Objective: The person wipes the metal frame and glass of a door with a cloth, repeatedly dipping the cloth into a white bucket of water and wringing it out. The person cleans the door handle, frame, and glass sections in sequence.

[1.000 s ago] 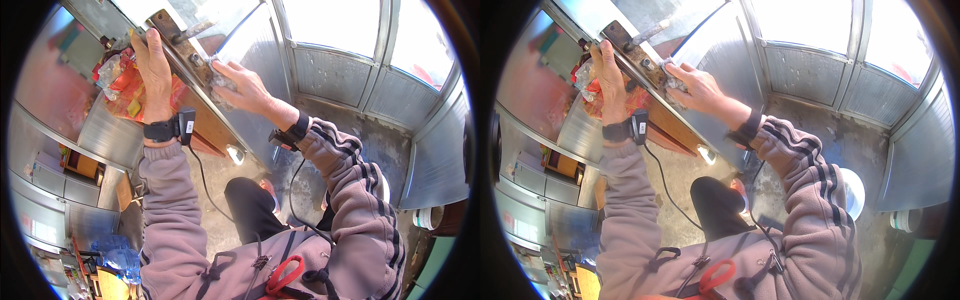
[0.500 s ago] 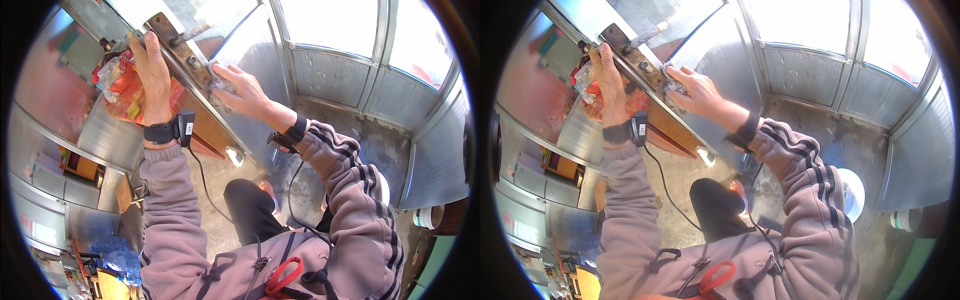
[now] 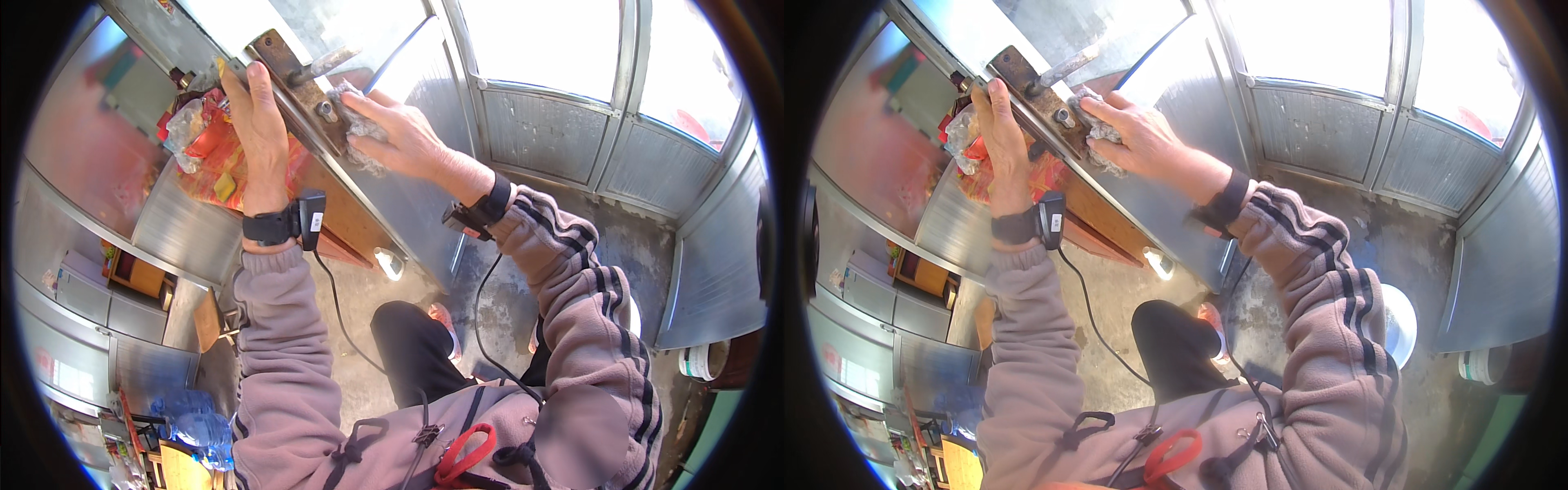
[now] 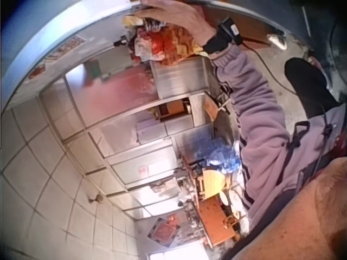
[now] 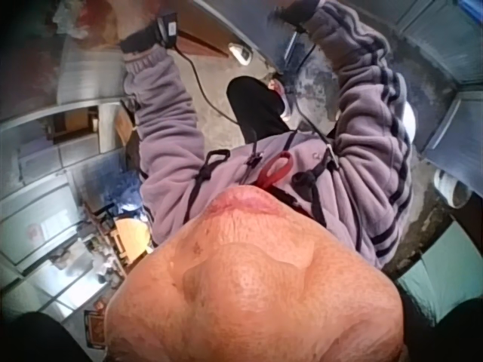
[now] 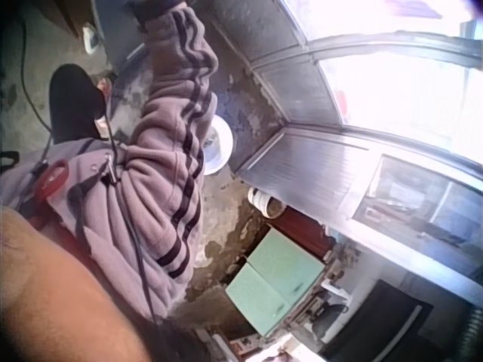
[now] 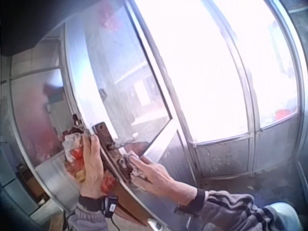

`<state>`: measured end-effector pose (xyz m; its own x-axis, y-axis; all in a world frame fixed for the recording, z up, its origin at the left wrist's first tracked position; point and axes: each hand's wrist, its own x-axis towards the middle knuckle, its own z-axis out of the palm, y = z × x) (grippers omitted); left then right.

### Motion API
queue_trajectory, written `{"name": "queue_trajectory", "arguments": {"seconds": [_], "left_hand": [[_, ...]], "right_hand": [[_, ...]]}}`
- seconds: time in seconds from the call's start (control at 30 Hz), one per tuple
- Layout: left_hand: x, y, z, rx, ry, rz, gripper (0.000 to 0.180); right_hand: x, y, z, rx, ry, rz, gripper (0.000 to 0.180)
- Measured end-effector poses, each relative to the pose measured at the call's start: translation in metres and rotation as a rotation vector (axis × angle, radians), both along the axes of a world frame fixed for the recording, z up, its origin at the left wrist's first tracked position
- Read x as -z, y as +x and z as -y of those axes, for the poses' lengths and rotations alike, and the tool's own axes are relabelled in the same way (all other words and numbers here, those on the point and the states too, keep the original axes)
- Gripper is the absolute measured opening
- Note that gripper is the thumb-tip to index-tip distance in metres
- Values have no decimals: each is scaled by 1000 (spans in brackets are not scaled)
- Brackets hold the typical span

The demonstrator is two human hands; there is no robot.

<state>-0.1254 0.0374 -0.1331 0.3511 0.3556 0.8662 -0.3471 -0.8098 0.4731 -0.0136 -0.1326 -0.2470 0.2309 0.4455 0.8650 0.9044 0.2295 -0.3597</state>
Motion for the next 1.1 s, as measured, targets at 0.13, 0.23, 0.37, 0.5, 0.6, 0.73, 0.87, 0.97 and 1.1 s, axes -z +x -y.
{"name": "queue_trajectory", "arguments": {"seconds": [0.13, 0.23, 0.37, 0.5, 0.6, 0.73, 0.87, 0.97, 1.1], "left_hand": [[1, 4, -7, 19, -32, 4, 90], [3, 7, -7, -50, -1, 67, 82], [2, 3, -4, 23, 19, 27, 80], [0, 1, -2, -5, 42, 36, 79], [0, 2, -1, 22, 47, 46, 79], [1, 5, -3, 43, 20, 57, 82], [-2, 5, -2, 23, 1, 36, 88], [-3, 2, 3, 56, -48, 7, 88], [-4, -3, 11, 83, -31, 14, 80]], "right_hand": [[-31, 14, 0, -36, -64, 147, 71], [-50, 25, -9, -49, -33, 220, 75], [-38, 29, -14, -52, -15, 218, 82], [-8, 21, 2, -22, -152, 181, 81], [-5, 18, 12, 5, -188, 198, 80], [-28, 20, 4, 7, -54, 231, 77], [-35, 21, -3, 3, -59, 177, 75], [-18, 18, 8, -1, -130, 150, 71], [-2, 6, 37, 39, -311, 80, 62]]}}
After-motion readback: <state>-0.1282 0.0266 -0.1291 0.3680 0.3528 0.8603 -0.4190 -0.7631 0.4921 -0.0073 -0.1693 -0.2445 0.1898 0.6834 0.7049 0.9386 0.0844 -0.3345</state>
